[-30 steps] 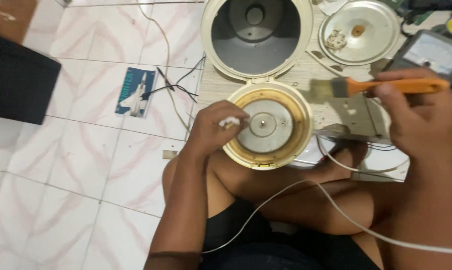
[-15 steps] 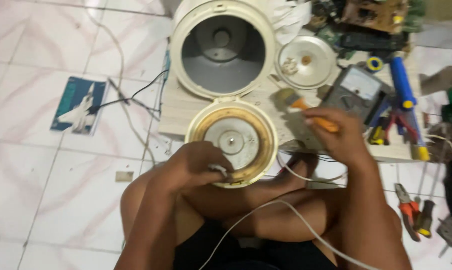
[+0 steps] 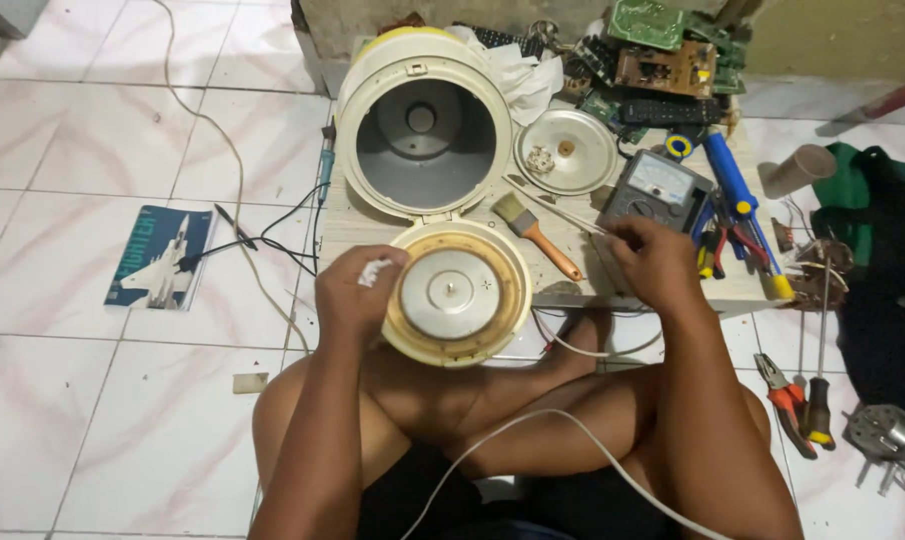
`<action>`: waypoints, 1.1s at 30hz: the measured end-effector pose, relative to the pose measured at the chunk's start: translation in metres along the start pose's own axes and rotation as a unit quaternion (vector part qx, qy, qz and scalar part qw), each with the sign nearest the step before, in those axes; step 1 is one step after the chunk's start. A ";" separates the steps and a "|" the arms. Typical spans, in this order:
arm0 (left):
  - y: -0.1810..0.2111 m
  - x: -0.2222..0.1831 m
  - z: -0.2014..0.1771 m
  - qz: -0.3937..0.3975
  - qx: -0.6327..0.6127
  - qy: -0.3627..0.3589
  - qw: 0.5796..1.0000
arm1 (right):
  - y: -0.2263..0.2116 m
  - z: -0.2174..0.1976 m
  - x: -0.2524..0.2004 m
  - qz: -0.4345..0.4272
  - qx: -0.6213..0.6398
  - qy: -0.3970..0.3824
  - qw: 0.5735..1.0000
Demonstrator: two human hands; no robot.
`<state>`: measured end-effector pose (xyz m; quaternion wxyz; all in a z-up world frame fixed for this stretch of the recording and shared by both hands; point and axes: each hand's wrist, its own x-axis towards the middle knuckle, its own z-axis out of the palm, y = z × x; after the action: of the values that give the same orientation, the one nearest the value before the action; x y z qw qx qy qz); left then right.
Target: Cleaning and inspecting the heating element of a disassembled rice cooker using a brush and a tool
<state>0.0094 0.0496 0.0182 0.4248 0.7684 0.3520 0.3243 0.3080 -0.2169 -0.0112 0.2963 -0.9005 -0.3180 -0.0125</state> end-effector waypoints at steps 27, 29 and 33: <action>0.002 -0.077 -0.015 -0.020 -0.157 0.151 0.976 | -0.049 -0.001 -0.075 0.176 0.602 -0.002 0.779; 0.006 -0.076 -0.014 -0.018 -0.163 0.145 0.976 | -0.082 -0.030 -0.089 0.165 0.642 -0.009 0.749; 0.026 -0.085 -0.018 -0.031 -0.173 0.125 0.977 | -0.101 -0.048 -0.093 0.121 0.728 -0.053 0.673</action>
<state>-0.0438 -0.0227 0.0322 0.5138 0.6256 0.3647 0.4601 0.1833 -0.2322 0.0621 0.8395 -0.4295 -0.1303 0.3064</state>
